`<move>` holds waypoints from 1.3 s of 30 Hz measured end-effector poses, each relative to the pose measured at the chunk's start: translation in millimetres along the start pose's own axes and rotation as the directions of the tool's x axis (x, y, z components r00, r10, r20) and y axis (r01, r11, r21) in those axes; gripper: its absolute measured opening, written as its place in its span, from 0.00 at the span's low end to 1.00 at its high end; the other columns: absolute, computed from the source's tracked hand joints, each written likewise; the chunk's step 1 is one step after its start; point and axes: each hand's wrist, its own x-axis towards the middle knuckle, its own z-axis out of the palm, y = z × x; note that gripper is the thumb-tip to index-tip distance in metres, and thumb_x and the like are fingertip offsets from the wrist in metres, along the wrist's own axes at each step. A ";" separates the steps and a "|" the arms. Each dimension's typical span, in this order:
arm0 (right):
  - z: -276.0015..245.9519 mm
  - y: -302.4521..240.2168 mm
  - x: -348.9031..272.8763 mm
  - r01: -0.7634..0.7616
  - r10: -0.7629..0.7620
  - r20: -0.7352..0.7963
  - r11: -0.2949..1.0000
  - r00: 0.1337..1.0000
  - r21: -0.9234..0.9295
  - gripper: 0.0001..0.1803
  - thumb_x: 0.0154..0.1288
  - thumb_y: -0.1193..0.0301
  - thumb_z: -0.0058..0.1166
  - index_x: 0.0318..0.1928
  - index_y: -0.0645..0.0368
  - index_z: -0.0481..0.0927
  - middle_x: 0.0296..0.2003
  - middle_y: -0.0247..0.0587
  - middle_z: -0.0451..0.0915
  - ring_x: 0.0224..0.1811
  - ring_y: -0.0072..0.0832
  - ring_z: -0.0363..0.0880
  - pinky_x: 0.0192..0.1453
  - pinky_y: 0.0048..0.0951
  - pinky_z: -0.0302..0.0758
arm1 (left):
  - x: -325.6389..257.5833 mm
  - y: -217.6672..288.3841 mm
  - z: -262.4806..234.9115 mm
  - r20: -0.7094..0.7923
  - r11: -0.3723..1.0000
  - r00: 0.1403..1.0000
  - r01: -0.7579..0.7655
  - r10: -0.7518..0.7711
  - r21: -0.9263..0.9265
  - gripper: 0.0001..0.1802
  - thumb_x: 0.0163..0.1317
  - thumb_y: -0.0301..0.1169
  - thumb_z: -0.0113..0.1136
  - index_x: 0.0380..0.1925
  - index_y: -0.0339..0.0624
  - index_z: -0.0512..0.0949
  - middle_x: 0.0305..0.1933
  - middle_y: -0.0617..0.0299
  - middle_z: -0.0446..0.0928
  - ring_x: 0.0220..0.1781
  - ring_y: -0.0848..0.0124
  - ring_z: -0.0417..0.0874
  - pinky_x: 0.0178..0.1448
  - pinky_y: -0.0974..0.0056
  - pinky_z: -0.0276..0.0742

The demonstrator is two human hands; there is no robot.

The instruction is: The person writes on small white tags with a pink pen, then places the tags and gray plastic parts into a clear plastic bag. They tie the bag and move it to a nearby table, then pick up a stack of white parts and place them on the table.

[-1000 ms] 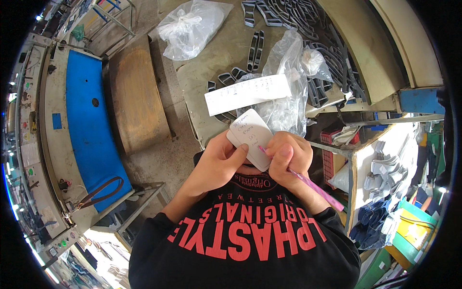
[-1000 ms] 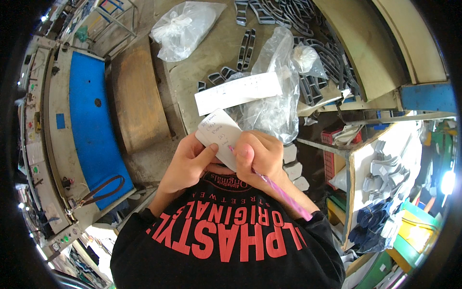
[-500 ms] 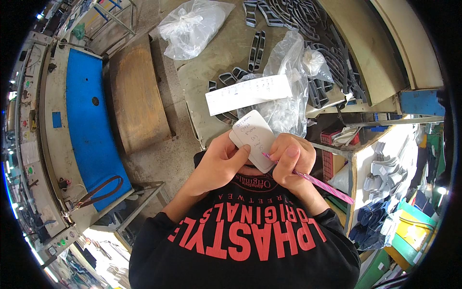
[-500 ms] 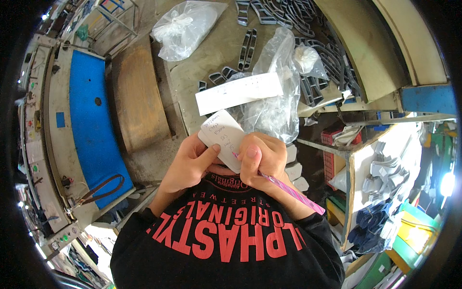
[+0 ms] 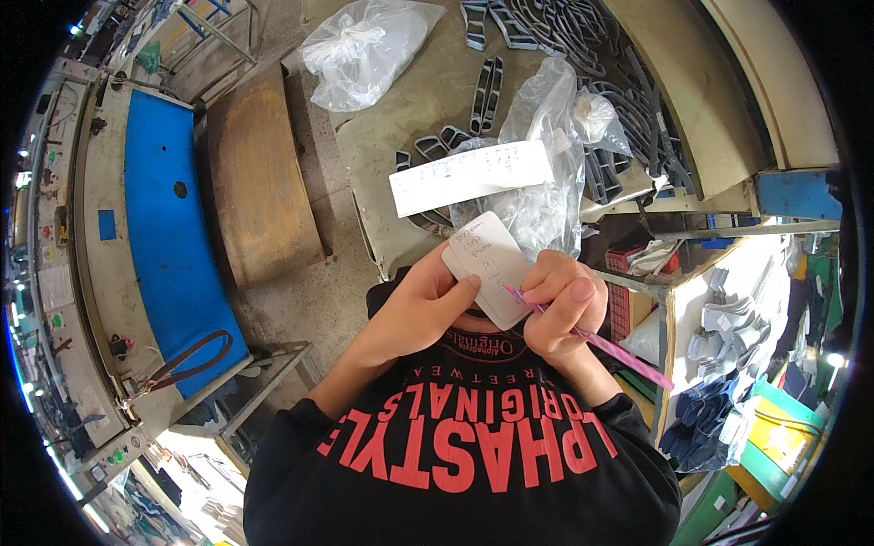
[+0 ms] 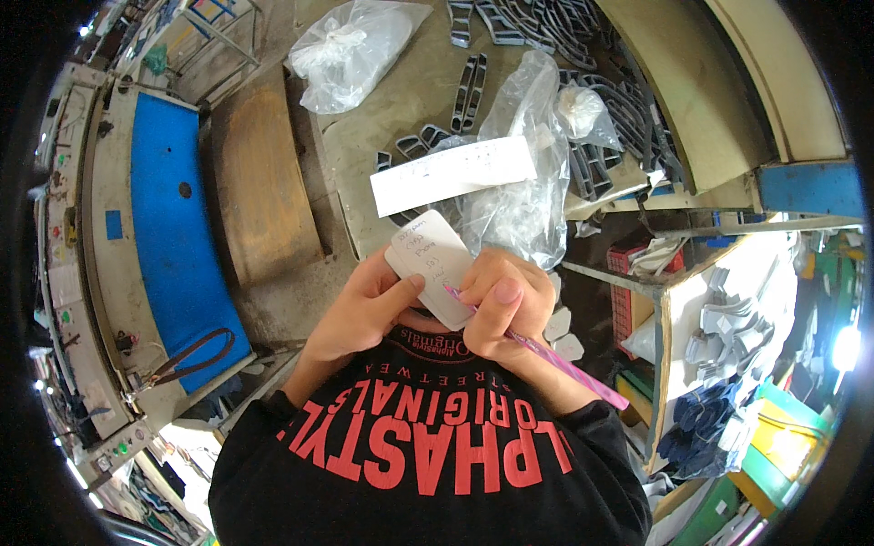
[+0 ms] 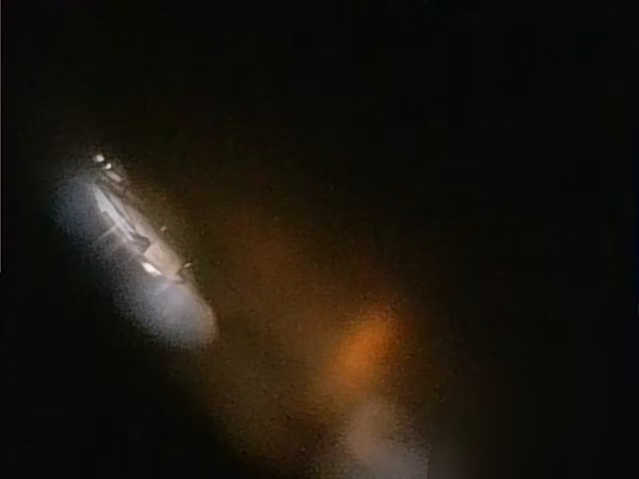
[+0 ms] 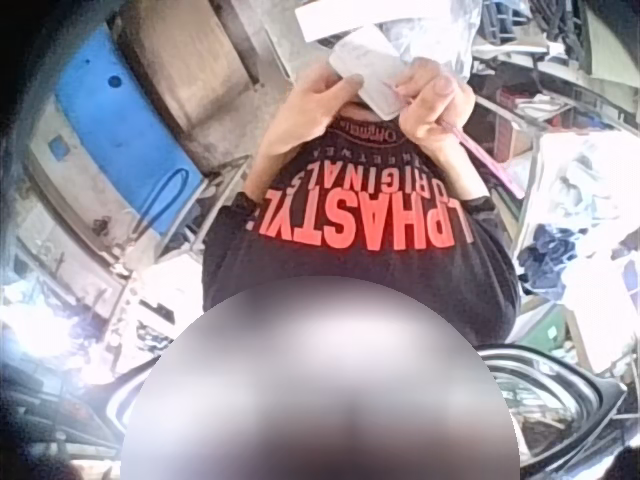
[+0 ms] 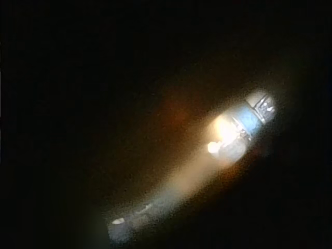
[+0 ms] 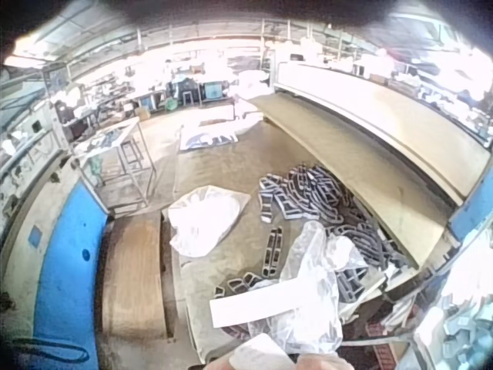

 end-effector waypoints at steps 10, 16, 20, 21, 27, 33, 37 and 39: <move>-64.8 -44.0 46.8 0.044 -0.045 0.008 0.994 0.999 0.103 0.11 0.74 0.67 0.48 0.37 0.61 0.76 0.31 0.45 0.79 0.31 0.30 0.77 0.34 0.33 0.74 | 3.5 -5.1 -8.8 0.028 0.999 0.999 -0.024 0.023 0.035 0.24 0.76 0.25 0.44 0.70 0.36 0.60 0.64 0.48 0.73 0.63 0.54 0.81 0.58 0.46 0.88; -53.9 -32.1 42.5 0.003 0.000 -0.018 0.990 1.000 0.144 0.12 0.74 0.65 0.48 0.36 0.62 0.76 0.30 0.45 0.79 0.30 0.30 0.77 0.33 0.32 0.74 | 5.4 -3.7 -8.0 0.079 0.995 0.997 0.012 -0.020 0.097 0.28 0.76 0.23 0.42 0.75 0.40 0.53 0.65 0.51 0.72 0.64 0.60 0.79 0.57 0.54 0.89; 3.2 6.0 20.6 -0.047 0.041 0.046 0.988 0.998 0.146 0.13 0.74 0.64 0.48 0.36 0.62 0.76 0.30 0.46 0.79 0.29 0.30 0.77 0.32 0.32 0.74 | 4.8 -1.1 -5.7 0.093 0.997 0.996 0.008 -0.015 0.075 0.30 0.75 0.23 0.42 0.75 0.40 0.52 0.65 0.51 0.72 0.64 0.60 0.80 0.56 0.55 0.89; 10.3 10.2 18.3 -0.054 0.046 0.057 0.988 0.997 0.145 0.14 0.74 0.64 0.48 0.36 0.62 0.76 0.30 0.46 0.79 0.29 0.30 0.77 0.32 0.32 0.74 | 4.6 -0.5 -5.3 0.084 0.996 0.996 0.020 -0.027 0.087 0.30 0.75 0.24 0.43 0.76 0.40 0.52 0.65 0.52 0.72 0.64 0.60 0.80 0.56 0.55 0.89; -26.2 -13.9 36.2 -0.085 0.071 0.100 0.986 0.992 0.142 0.15 0.74 0.62 0.48 0.36 0.62 0.76 0.29 0.46 0.79 0.28 0.29 0.77 0.32 0.32 0.74 | 4.0 1.5 -5.0 0.099 0.997 0.995 0.003 -0.011 0.080 0.32 0.75 0.24 0.43 0.77 0.40 0.51 0.64 0.51 0.73 0.62 0.61 0.81 0.54 0.57 0.90; -101.5 -66.2 72.6 0.132 -0.130 -0.022 0.984 0.991 0.120 0.17 0.74 0.60 0.49 0.36 0.63 0.76 0.28 0.47 0.79 0.27 0.29 0.77 0.31 0.31 0.74 | 6.1 4.2 -4.7 0.091 0.995 0.996 0.005 -0.015 0.102 0.32 0.73 0.22 0.43 0.76 0.39 0.51 0.61 0.52 0.75 0.60 0.61 0.82 0.53 0.59 0.90; -117.5 -80.5 76.7 0.199 -0.192 -0.074 0.974 0.979 0.112 0.18 0.74 0.59 0.49 0.35 0.63 0.76 0.28 0.47 0.80 0.26 0.29 0.77 0.30 0.31 0.74 | 4.5 5.5 -2.6 0.086 0.995 0.996 0.002 -0.010 0.097 0.32 0.73 0.22 0.43 0.76 0.39 0.52 0.61 0.52 0.75 0.59 0.62 0.83 0.52 0.60 0.90; -109.8 -77.3 69.7 0.169 -0.159 -0.087 0.979 0.983 0.118 0.19 0.74 0.58 0.49 0.35 0.63 0.76 0.28 0.47 0.80 0.26 0.29 0.77 0.30 0.31 0.74 | -4.2 6.3 0.0 0.063 0.995 0.998 0.015 -0.022 0.099 0.32 0.72 0.22 0.43 0.76 0.39 0.53 0.62 0.52 0.75 0.59 0.62 0.83 0.52 0.60 0.90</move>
